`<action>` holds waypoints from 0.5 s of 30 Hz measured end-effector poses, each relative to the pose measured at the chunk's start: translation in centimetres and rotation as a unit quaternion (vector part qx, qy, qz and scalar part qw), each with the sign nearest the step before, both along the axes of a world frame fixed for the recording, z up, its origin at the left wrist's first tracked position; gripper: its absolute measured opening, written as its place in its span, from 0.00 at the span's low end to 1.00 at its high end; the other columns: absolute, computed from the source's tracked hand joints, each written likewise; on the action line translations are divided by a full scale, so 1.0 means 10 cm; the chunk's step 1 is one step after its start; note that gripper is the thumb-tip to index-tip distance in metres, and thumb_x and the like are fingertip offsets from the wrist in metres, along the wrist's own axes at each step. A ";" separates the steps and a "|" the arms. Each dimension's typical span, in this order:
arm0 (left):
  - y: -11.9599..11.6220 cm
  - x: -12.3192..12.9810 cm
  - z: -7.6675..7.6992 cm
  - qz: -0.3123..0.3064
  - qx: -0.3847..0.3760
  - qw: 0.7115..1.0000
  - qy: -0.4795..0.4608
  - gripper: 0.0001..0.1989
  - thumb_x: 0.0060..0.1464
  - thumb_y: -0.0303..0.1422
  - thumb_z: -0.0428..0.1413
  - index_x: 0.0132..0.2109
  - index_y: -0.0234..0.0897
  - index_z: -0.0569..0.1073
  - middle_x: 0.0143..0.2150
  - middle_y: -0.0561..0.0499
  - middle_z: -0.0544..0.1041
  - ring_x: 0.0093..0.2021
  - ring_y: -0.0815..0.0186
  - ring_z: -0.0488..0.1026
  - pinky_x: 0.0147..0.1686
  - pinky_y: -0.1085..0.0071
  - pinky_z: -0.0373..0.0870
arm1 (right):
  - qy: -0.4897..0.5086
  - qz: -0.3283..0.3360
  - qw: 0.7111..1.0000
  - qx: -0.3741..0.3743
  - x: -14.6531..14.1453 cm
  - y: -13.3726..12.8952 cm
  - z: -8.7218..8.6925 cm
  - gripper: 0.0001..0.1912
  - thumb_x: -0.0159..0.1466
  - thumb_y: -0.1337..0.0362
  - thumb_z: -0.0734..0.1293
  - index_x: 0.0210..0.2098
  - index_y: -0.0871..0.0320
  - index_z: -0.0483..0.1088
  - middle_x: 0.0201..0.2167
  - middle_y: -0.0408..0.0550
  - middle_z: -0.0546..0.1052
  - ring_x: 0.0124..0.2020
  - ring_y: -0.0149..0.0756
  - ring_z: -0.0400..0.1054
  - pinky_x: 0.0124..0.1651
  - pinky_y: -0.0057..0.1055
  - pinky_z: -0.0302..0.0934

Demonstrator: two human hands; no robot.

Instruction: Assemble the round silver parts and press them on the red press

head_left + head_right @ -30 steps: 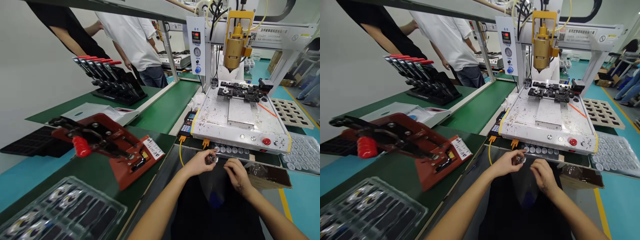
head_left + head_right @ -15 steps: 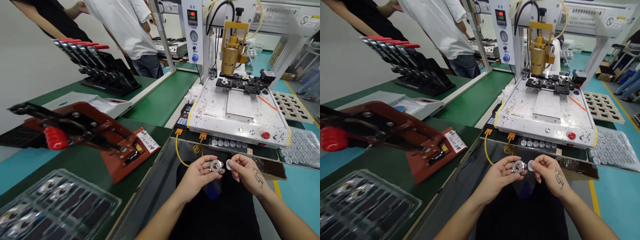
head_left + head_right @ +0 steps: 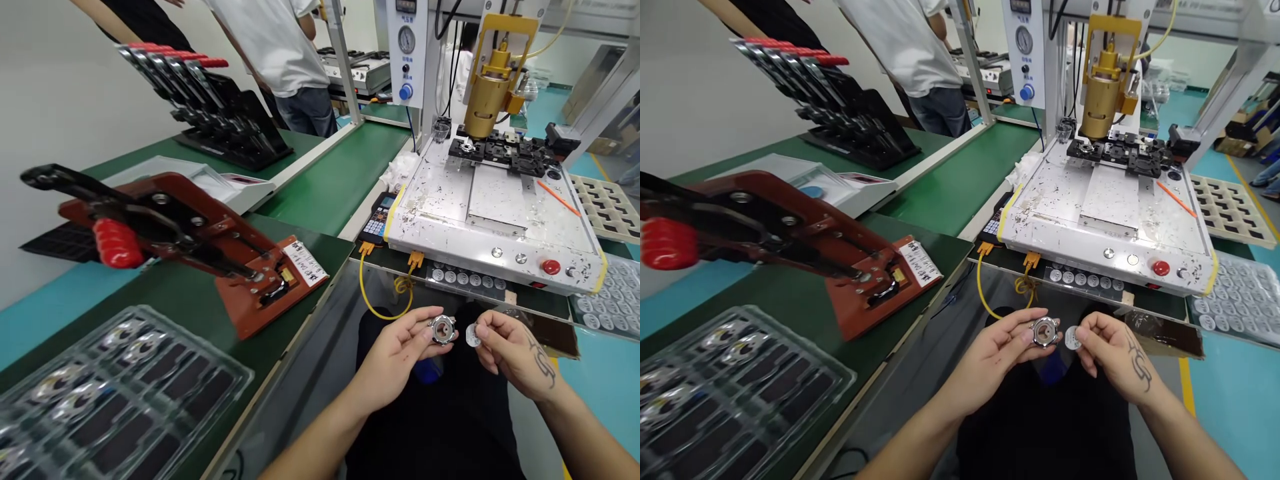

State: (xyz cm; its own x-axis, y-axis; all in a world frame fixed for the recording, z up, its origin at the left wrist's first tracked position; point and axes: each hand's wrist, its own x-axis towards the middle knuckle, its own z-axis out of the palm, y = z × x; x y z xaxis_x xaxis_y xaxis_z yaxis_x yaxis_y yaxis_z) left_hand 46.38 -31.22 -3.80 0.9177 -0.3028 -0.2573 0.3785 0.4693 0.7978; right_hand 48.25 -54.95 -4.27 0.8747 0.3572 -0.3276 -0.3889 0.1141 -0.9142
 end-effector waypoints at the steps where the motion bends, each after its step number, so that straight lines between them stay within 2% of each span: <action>1: 0.00 -0.01 0.01 -0.001 -0.001 1.000 -0.001 0.24 0.62 0.41 0.69 0.60 0.35 0.79 0.53 0.39 0.85 0.56 0.48 0.83 0.59 0.50 0.80 | 0.003 0.003 1.000 0.000 -0.01 0.01 0.00 0.21 0.70 0.47 0.74 0.34 0.55 0.67 0.18 0.37 0.69 0.18 0.27 0.56 0.24 0.29 0.46; 5: 0.02 -0.03 0.04 -0.006 -0.004 1.000 0.000 0.23 0.63 0.40 0.68 0.60 0.35 0.79 0.54 0.39 0.85 0.56 0.48 0.82 0.60 0.47 0.80 | -0.012 0.012 1.000 -0.024 -0.01 0.06 0.04 0.22 0.70 0.45 0.73 0.34 0.56 0.68 0.17 0.36 0.68 0.19 0.27 0.55 0.26 0.30 0.45; 9: 0.02 -0.04 0.05 -0.009 0.000 1.000 -0.004 0.23 0.63 0.40 0.68 0.60 0.35 0.80 0.54 0.40 0.85 0.56 0.49 0.83 0.60 0.50 0.80 | -0.046 0.033 0.994 -0.096 0.03 0.13 0.15 0.24 0.69 0.43 0.73 0.33 0.56 0.69 0.19 0.37 0.68 0.21 0.27 0.55 0.26 0.29 0.47; 15: 0.05 -0.06 0.05 -0.006 0.005 1.000 -0.010 0.23 0.63 0.41 0.68 0.60 0.35 0.80 0.53 0.41 0.86 0.55 0.51 0.83 0.59 0.53 0.81 | -0.065 0.051 0.986 -0.145 0.05 0.16 0.20 0.24 0.70 0.42 0.72 0.35 0.56 0.70 0.21 0.40 0.72 0.23 0.29 0.62 0.28 0.28 0.54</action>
State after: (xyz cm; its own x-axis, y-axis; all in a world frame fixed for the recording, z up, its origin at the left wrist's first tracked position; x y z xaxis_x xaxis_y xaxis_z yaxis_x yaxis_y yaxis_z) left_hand 45.82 -30.76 -3.28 0.9189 -0.3108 -0.2429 0.3684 0.4562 0.8100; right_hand 48.73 -53.38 -2.24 0.8808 0.3529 -0.3157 -0.2614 -0.1936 -0.9456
